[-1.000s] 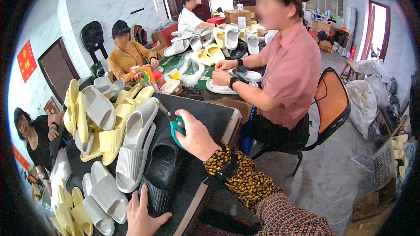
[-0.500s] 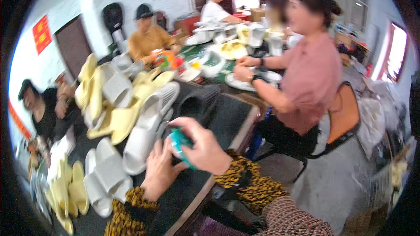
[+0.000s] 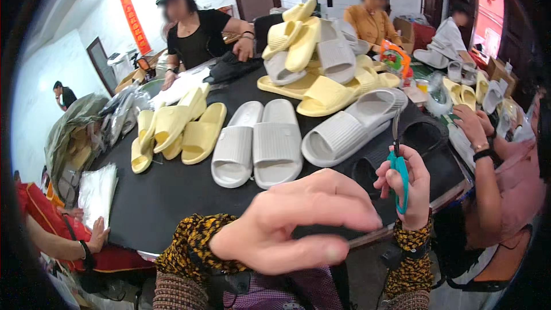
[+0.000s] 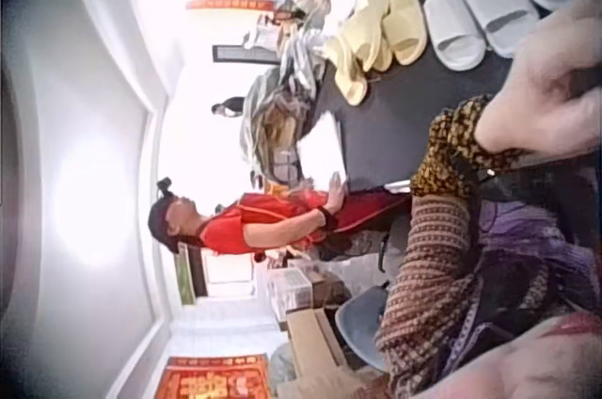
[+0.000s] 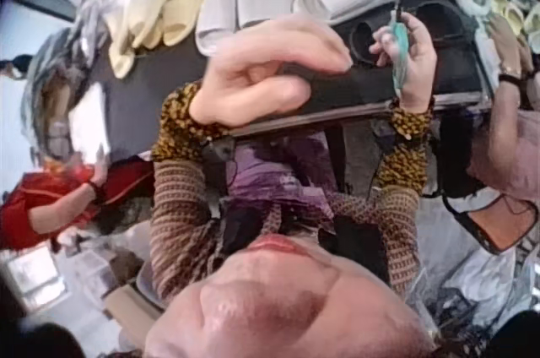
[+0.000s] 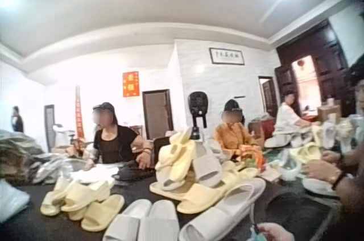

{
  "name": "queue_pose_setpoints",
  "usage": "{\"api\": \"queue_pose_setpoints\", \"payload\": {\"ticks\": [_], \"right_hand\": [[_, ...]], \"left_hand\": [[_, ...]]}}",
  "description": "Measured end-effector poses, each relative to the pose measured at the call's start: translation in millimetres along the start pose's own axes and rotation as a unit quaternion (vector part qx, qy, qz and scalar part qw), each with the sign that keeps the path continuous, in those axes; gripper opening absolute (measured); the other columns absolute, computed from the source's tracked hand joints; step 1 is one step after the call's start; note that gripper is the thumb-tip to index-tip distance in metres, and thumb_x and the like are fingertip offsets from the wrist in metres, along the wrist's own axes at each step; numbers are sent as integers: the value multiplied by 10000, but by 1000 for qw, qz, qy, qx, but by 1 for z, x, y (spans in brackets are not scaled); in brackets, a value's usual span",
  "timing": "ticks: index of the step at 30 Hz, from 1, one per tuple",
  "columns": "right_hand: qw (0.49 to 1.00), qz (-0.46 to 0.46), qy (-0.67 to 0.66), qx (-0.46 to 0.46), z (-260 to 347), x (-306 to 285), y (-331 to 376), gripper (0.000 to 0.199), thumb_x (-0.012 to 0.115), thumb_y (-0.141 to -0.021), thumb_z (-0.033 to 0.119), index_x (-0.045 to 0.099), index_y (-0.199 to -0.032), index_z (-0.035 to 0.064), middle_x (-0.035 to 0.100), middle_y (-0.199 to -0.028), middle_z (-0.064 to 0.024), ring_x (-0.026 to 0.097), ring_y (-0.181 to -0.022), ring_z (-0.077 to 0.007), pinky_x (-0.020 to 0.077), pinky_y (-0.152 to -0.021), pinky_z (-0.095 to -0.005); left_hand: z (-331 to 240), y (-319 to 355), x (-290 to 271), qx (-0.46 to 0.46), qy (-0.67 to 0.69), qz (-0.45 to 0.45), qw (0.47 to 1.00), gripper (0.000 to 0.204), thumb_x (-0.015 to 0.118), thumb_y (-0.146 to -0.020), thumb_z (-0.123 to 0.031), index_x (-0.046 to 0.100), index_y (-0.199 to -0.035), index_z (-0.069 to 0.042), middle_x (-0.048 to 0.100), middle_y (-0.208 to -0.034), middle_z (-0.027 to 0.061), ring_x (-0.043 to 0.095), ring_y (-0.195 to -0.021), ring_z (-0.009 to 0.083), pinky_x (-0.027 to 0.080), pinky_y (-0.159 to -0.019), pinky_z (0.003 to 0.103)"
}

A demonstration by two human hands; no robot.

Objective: Trim excess material from rubber slides using scissors in a factory setting.

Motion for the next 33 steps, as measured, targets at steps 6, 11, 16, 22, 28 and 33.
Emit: {"api": "queue_pose_setpoints", "payload": {"ticks": [6, 11, 16, 22, 28, 33], "right_hand": [[995, 96, 8, 39, 7, 60, 1, 451, 625, -844, 67, 423, -1229, -54, 618, -864, -120, 627, -684, -144, 490, -521, -218], [979, 193, 4, 69, -2, 116, 1, 495, 650, -840, 61, 406, -1261, -29, 620, -905, -104, 636, -726, -134, 496, -564, -205], [958, 267, 24, 99, -19, 164, -1, 509, 655, -825, 7, 409, -1271, -17, 617, -920, -94, 622, -762, -121, 508, -640, -216], [935, 333, 84, 88, -35, 209, -5, 517, 670, -805, 43, 429, -1262, 27, 616, -918, -102, 635, -743, -137, 498, -599, -219], [924, 349, 28, 156, -59, 222, -7, 522, 647, -780, 0, 427, -1253, 29, 622, -920, -112, 650, -750, -161, 522, -612, -243], [912, 341, 23, 228, -76, 212, -7, 513, 677, -797, -27, 419, -1240, -9, 626, -922, -135, 638, -803, -158, 536, -731, -277]], "left_hand": [[-68, 11, 8, 133, 172, 40, 975, 315, 616, -901, -259, 648, -1091, -10, 628, -1055, 207, 590, -962, 374, 458, -873, 452], [-74, 15, 23, 114, 284, 74, 949, 311, 613, -903, -256, 647, -1088, -8, 631, -1046, 199, 592, -950, 357, 461, -862, 439], [-69, 24, 25, 82, 369, 85, 922, 307, 611, -905, -252, 646, -1084, -6, 634, -1036, 191, 593, -938, 340, 463, -850, 425], [-69, 44, -2, 67, 393, 68, 915, 302, 608, -907, -248, 645, -1080, -3, 638, -1024, 181, 594, -924, 320, 466, -837, 409], [-68, 56, -30, 57, 401, 58, 913, 298, 605, -909, -244, 644, -1076, 0, 642, -1012, 170, 596, -911, 299, 469, -823, 393], [-51, 48, -36, 39, 407, 51, 911, 294, 603, -911, -240, 643, -1073, 2, 645, -1003, 162, 597, -899, 282, 471, -812, 380]]}}
Point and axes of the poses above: each hand's wrist, its own y-axis away from the middle knuckle, its own x-axis out of the palm, z = x × y, the point moved 9 cm from there along -y, towards the middle knuckle
